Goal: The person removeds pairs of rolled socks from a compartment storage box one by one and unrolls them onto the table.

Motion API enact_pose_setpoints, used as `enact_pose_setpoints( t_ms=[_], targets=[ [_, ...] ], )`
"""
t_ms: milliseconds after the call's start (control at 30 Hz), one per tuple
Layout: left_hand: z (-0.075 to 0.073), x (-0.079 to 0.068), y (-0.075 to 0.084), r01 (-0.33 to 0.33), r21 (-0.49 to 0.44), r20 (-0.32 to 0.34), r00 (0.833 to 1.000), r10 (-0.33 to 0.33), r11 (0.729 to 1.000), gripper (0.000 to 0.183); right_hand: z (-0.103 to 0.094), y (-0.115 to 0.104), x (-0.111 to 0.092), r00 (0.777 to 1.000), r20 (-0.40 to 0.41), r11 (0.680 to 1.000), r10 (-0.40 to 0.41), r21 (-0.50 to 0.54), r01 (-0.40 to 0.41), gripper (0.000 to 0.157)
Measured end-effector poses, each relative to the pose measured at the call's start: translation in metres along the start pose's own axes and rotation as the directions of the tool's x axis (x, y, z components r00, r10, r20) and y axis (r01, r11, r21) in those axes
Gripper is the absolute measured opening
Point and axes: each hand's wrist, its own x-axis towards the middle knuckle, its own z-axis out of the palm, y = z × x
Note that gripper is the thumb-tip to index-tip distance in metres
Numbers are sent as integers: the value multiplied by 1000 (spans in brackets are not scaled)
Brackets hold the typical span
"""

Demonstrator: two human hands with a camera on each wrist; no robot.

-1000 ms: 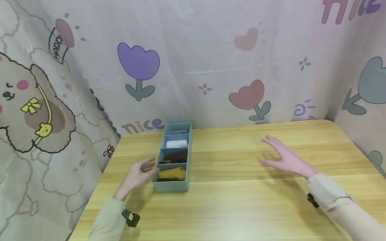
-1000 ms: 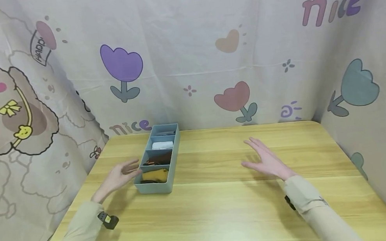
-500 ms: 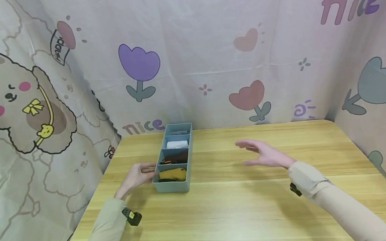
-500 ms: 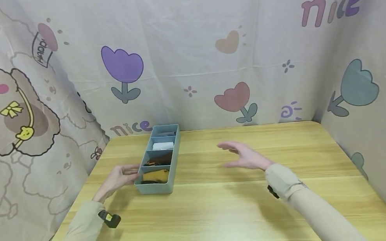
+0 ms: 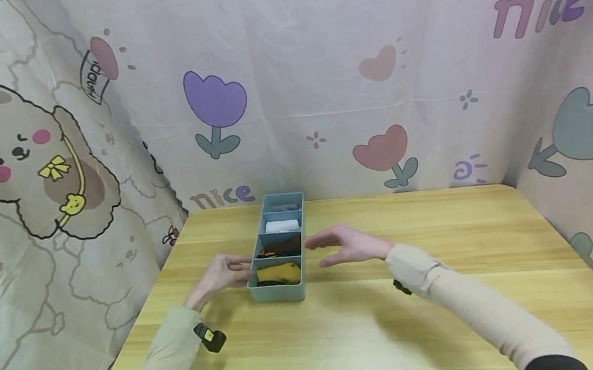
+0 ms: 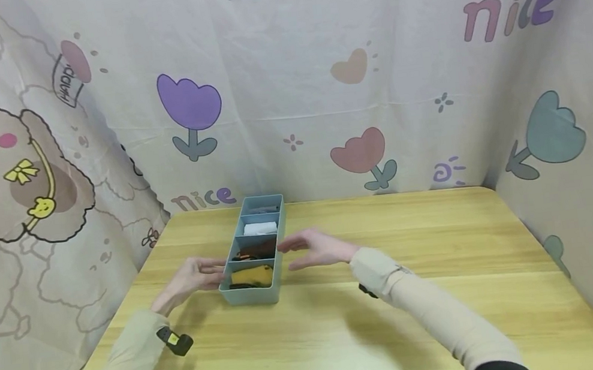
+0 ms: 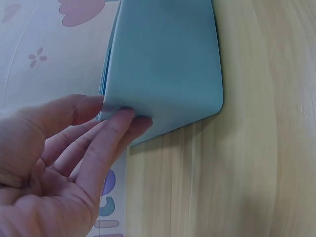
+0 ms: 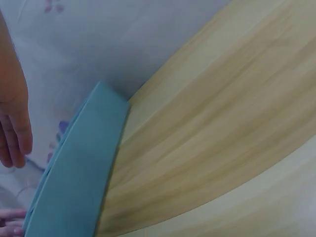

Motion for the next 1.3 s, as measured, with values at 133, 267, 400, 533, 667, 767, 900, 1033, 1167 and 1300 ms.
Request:
enact_pose_setpoints(
  t_ms=[133,267,400,533,667,767,900,1033,1167,1300],
  targets=[
    [4,1,1,6,-35,34,999,-5,999,51,11,-5,23,994,107,996,1,88,-10,55],
    [4,0,1,19,-47,46,999,-17,999,52,24,-10,44,977,212,989,33,134,-62,56],
    [4,-1,1,31,-54,54,998,-28,998,52,36,-16,60,956,289,989,47,118,-84,57],
    [3,-2,0,41,-59,63,997,-37,997,52,44,-21,73,938,340,994,66,59,-91,58],
    [3,-3,0,53,-70,75,996,-47,996,53,50,-21,83,925,366,993,106,-82,-81,60],
    [2,-3,0,60,-80,83,995,-54,995,53,51,-20,88,918,378,986,123,-152,-70,60],
    [2,-4,-1,63,-92,80,995,-56,994,53,52,-19,94,904,404,984,140,-157,-82,59],
    [3,-4,-1,68,-98,71,996,-61,993,54,52,-19,97,888,435,982,153,-166,-87,61],
    [4,-4,-1,76,-101,56,996,-70,992,53,55,-17,100,879,451,978,155,-193,-74,64],
    [6,-4,0,80,-101,44,996,-76,992,52,58,-17,105,882,439,968,170,-241,-66,65]
  ],
)
